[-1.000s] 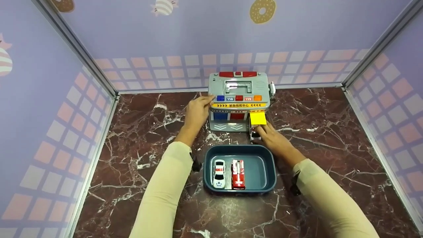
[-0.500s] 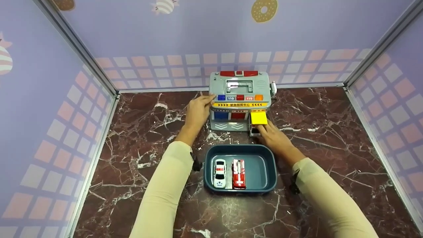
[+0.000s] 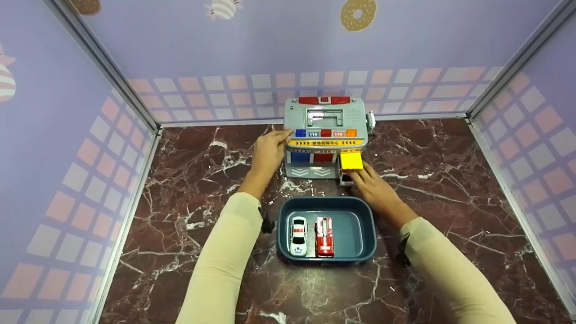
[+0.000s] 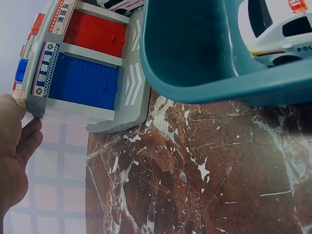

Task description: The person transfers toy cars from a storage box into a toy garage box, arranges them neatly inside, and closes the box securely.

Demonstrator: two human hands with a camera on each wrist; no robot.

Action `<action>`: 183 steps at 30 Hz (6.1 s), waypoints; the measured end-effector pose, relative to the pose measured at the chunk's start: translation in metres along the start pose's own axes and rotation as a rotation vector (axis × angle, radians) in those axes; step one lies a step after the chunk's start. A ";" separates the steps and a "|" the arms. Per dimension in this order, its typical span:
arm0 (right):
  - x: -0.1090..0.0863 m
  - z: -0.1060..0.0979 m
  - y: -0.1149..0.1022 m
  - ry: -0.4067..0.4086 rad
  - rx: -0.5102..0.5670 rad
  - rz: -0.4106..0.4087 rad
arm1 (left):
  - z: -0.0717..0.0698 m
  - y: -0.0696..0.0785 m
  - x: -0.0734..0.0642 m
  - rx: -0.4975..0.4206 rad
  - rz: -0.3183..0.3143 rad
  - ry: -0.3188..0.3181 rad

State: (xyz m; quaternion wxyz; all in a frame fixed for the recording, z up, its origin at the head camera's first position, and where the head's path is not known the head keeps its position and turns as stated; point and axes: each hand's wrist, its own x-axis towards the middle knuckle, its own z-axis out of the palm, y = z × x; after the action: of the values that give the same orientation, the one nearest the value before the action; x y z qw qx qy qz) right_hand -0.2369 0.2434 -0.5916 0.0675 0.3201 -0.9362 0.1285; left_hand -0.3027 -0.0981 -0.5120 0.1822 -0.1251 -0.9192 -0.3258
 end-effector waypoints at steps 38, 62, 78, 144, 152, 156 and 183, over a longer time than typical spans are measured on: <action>0.003 -0.002 -0.001 -0.098 -0.098 0.061 | 0.002 -0.001 -0.001 -0.016 -0.016 0.006; 0.012 -0.007 0.001 -0.121 -0.097 0.107 | 0.000 -0.001 -0.001 0.008 -0.002 0.009; 0.023 -0.017 0.003 -0.204 -0.106 0.166 | 0.002 0.000 0.001 -0.018 -0.011 -0.004; -0.018 -0.056 0.028 0.052 -0.021 0.068 | -0.001 -0.002 0.001 -0.008 -0.014 -0.004; -0.009 -0.064 0.028 0.123 -0.013 0.041 | -0.001 -0.002 0.000 0.000 -0.006 0.001; -0.004 -0.067 0.026 0.141 -0.018 0.035 | -0.001 -0.002 0.000 0.002 0.000 0.008; 0.024 -0.073 0.013 0.145 -0.060 0.019 | 0.001 -0.001 0.000 -0.019 0.000 0.007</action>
State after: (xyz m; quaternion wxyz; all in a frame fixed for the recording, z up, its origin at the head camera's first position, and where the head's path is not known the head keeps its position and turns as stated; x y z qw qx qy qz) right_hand -0.2611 0.2600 -0.5194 0.1434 0.2989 -0.9353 0.1236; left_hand -0.3031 -0.0983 -0.5135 0.1843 -0.1257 -0.9154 -0.3352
